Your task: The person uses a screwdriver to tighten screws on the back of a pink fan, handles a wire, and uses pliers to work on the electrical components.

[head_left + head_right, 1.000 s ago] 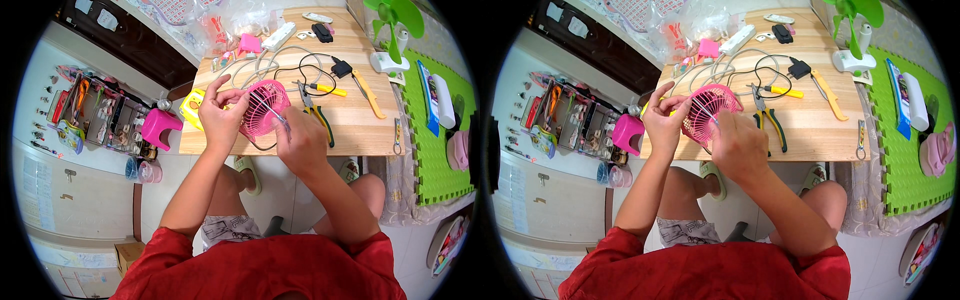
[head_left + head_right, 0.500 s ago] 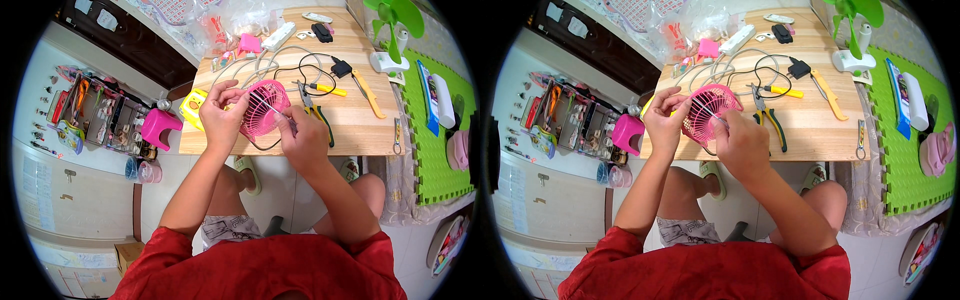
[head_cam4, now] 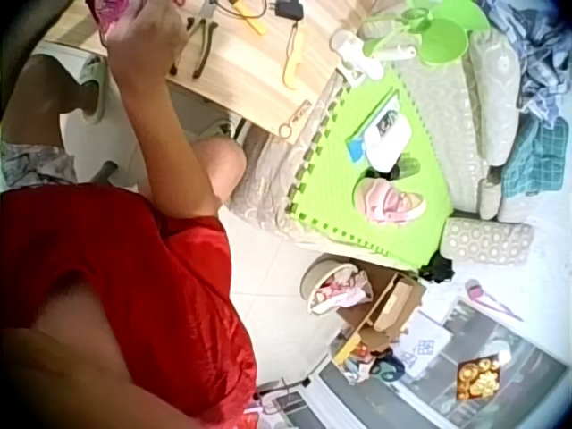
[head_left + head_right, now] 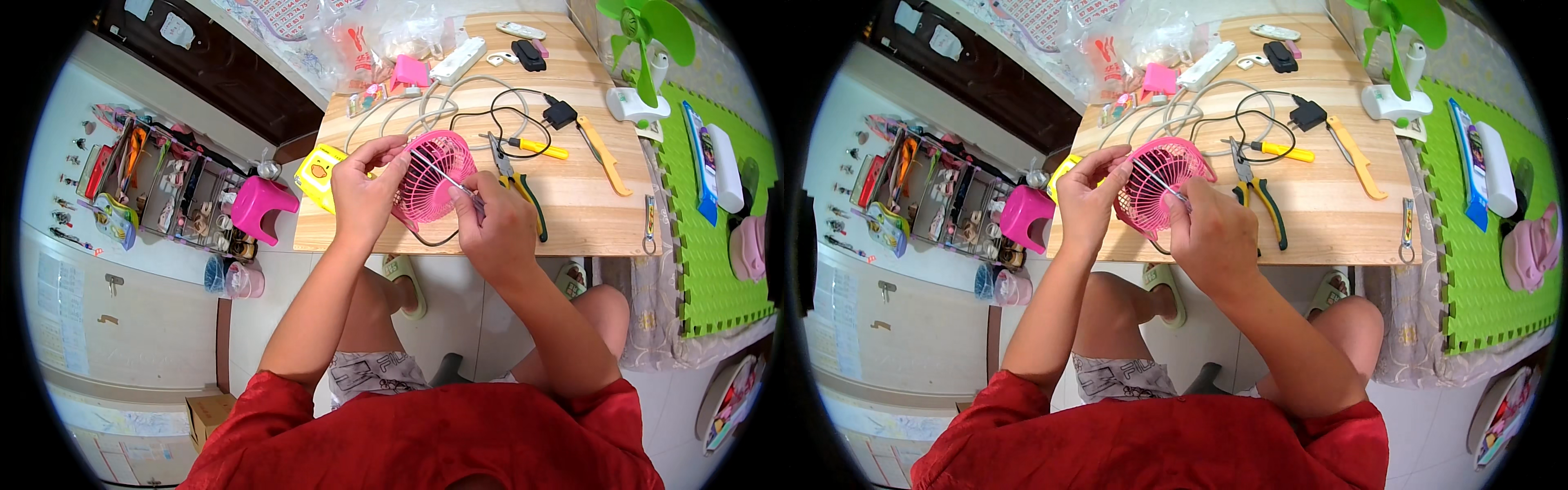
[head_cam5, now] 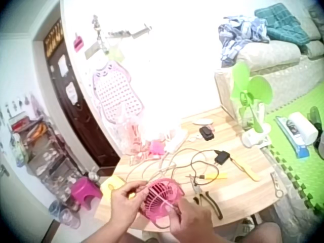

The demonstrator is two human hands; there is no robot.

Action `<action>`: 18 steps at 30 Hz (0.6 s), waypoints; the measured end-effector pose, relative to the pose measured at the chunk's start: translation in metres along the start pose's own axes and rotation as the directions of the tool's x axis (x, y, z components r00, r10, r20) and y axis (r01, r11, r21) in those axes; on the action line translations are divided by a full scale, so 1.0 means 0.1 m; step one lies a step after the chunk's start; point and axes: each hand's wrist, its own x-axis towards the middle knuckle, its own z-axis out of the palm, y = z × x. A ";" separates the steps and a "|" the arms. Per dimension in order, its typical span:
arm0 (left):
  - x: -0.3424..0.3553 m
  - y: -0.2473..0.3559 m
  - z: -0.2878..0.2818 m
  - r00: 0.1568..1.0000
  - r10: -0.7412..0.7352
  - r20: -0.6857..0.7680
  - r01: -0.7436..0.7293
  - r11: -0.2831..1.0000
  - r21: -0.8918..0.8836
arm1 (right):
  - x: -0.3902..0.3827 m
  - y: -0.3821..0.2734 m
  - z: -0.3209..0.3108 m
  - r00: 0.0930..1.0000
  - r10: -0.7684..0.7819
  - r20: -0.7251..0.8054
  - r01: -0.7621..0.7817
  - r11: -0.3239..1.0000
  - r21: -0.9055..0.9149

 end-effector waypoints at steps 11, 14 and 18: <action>0.01 0.00 -0.01 0.999 -0.032 -0.035 0.033 0.999 0.025 | 0.00 0.01 0.01 0.997 -0.080 -0.019 0.078 0.994 -0.075; -0.01 0.03 0.02 0.999 0.004 -0.054 0.003 0.991 0.136 | -0.01 0.00 0.01 0.982 -0.184 -0.037 0.174 0.967 -0.184; -0.04 0.01 0.08 0.994 0.057 -0.091 -0.042 0.986 0.162 | -0.02 0.00 0.01 0.959 -0.275 -0.061 0.249 0.928 -0.277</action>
